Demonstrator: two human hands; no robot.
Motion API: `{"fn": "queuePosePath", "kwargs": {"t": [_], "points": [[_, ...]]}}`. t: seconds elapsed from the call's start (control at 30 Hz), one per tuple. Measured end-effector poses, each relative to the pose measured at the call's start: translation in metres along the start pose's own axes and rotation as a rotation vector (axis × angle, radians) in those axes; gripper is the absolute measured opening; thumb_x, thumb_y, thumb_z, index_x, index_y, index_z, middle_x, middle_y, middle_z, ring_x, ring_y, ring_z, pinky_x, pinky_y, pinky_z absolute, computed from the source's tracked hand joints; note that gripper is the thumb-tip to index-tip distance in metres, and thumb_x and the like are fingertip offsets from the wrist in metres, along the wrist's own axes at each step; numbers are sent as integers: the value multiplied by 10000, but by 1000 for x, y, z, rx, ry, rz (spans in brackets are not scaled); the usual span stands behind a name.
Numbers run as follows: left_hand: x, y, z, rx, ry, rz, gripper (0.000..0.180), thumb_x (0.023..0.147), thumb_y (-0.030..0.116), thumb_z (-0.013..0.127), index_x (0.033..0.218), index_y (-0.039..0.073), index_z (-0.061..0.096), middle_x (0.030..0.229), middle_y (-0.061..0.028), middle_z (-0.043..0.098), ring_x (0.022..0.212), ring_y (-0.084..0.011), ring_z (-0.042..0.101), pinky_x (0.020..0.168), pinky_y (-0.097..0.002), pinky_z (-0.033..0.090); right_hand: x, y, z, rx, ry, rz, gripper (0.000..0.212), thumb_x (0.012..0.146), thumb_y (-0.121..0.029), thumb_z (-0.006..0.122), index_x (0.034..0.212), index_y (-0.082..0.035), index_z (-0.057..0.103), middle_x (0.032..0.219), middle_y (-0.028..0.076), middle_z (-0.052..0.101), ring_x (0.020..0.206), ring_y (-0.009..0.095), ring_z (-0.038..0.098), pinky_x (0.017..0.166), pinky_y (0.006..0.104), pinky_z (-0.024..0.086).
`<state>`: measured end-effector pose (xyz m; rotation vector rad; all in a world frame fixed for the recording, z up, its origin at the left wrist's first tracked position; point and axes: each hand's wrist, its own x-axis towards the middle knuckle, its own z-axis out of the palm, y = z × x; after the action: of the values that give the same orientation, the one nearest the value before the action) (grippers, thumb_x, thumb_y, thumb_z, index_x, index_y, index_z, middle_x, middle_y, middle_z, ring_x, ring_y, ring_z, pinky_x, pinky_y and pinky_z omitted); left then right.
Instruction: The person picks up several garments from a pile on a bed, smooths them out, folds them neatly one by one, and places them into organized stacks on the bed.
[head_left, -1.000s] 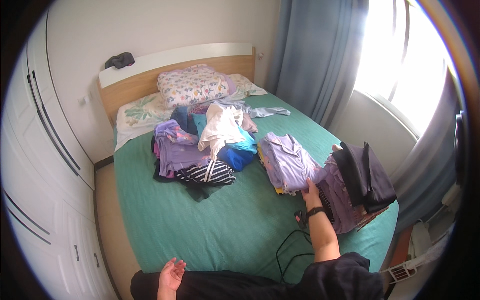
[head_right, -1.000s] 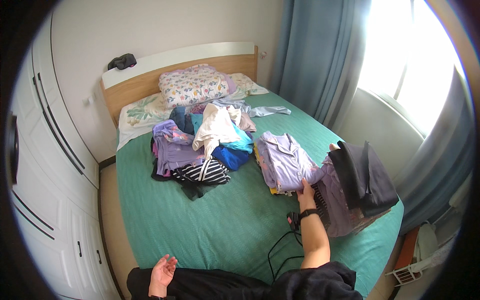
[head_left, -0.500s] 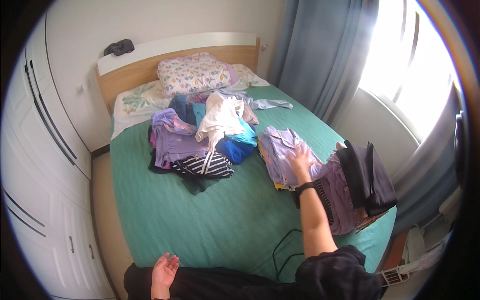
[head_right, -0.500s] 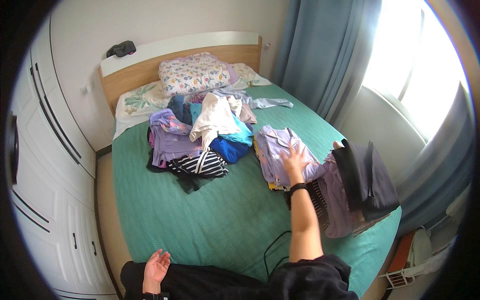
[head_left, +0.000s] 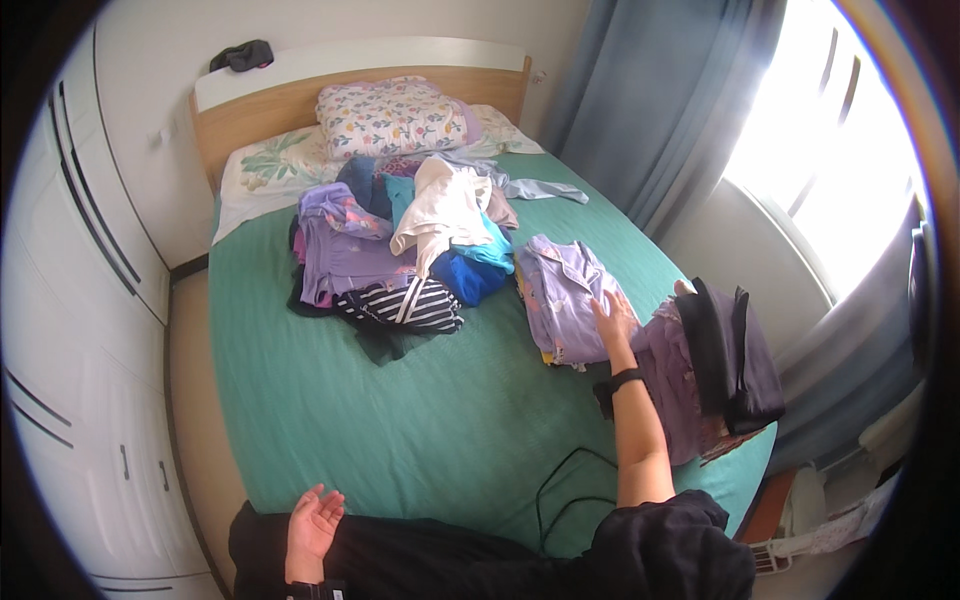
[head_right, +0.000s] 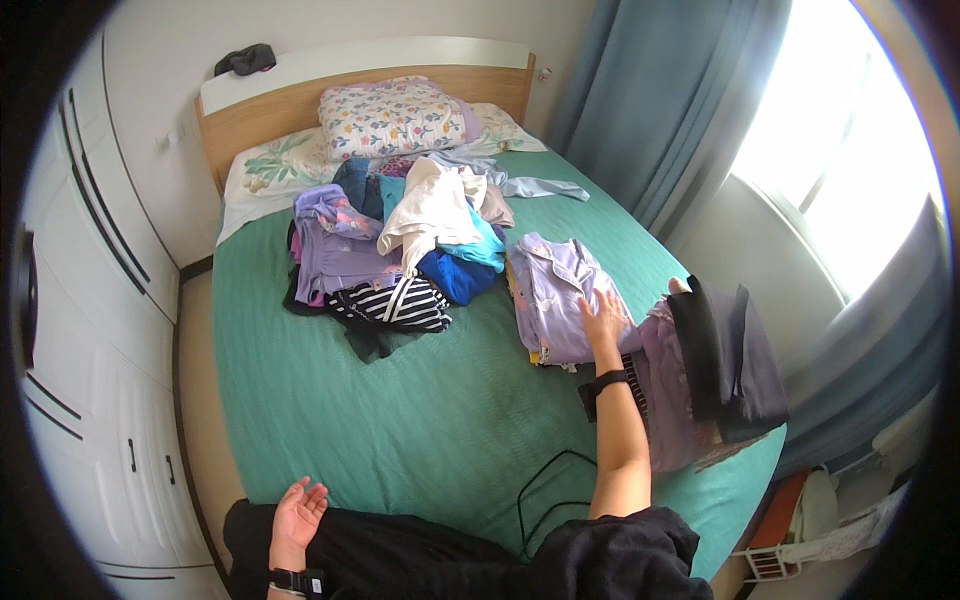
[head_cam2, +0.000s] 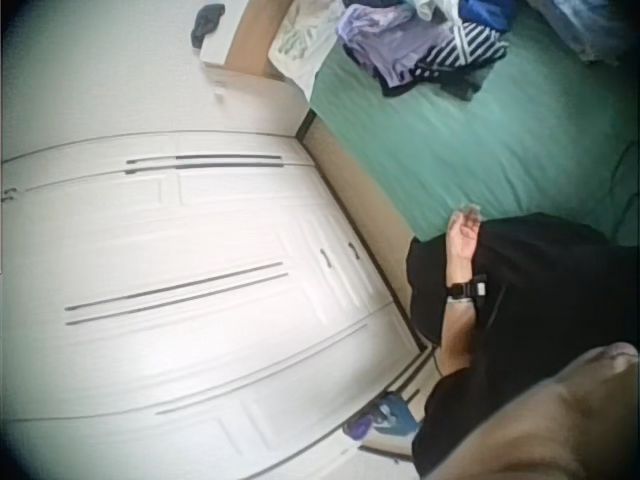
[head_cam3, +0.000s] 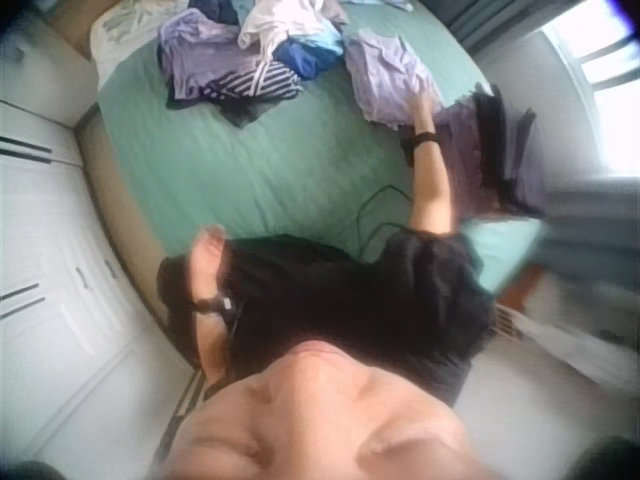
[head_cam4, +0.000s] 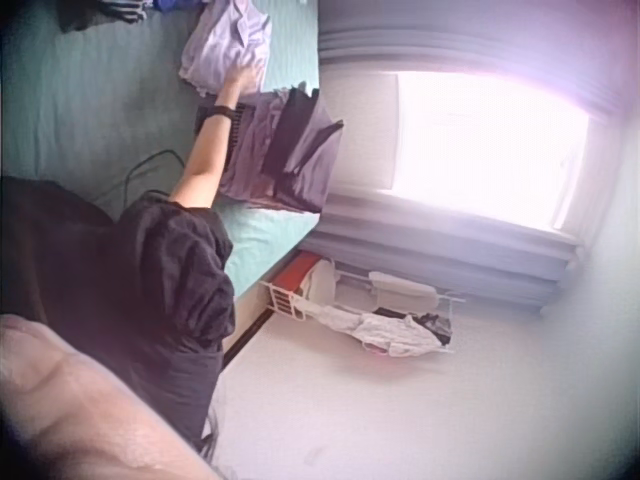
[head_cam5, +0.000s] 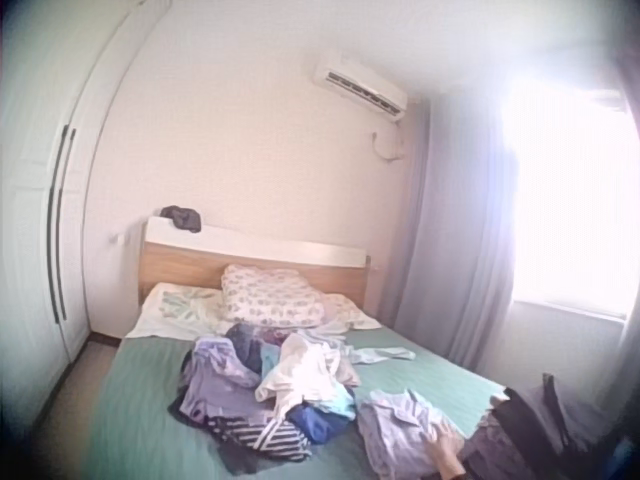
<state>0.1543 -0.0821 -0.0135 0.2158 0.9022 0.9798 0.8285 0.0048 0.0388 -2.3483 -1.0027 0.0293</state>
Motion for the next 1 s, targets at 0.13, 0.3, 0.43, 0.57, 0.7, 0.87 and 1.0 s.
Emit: {"fn": "queuePosePath", "kwargs": {"t": [0.13,0.3,0.43,0.57,0.7,0.87,1.0], "points": [[16,6,11,26,-78,-30,260,913,131,464,1157,45,491,1035,-176,615,1000,-303,603,830,-398,494,10,113,27,-507,311,-217,561,856,-522,517,1332,-230,467,1490,141,252,1370,352,230,1098,534,146],[5,5,1,0,-44,-14,254,915,121,460,1153,40,494,1041,-191,616,1006,-313,601,836,-400,490,20,135,28,-320,-238,-12,618,903,-541,387,1433,-245,278,1497,185,197,1396,352,137,1099,525,141],[5,11,-2,-1,-65,-10,256,914,118,460,1155,38,495,1024,-202,623,1006,-321,601,826,-400,493,20,150,19,-336,-334,-135,566,933,-480,371,1434,-228,294,1499,177,189,1380,361,177,1085,539,185],[-4,19,-11,3,-60,10,261,915,118,462,1161,35,490,1017,-204,623,998,-324,603,820,-397,493,-12,112,47,-295,-131,68,536,936,-481,337,1398,-211,351,1510,88,196,1369,355,197,1083,544,198],[8,9,-1,10,-112,-36,266,915,118,463,1167,33,485,1014,-201,623,994,-324,604,821,-396,491,2,123,-20,-308,-253,176,595,928,-541,310,1442,-246,260,1538,42,121,1389,348,151,1080,563,190],[-9,9,-7,14,-71,-18,265,917,123,467,1166,35,482,1011,-197,624,987,-317,606,818,-393,495,-89,-49,-7,-483,-139,99,611,890,-580,372,1439,-353,230,1549,17,54,1410,330,78,1038,657,168],[2,7,-9,-10,-121,-17,262,917,127,472,1162,37,486,1014,-194,624,985,-312,607,823,-395,493,-96,-59,-3,-560,-202,5,631,857,-599,426,1426,-398,241,1549,12,47,1409,358,33,1015,697,158]]}}
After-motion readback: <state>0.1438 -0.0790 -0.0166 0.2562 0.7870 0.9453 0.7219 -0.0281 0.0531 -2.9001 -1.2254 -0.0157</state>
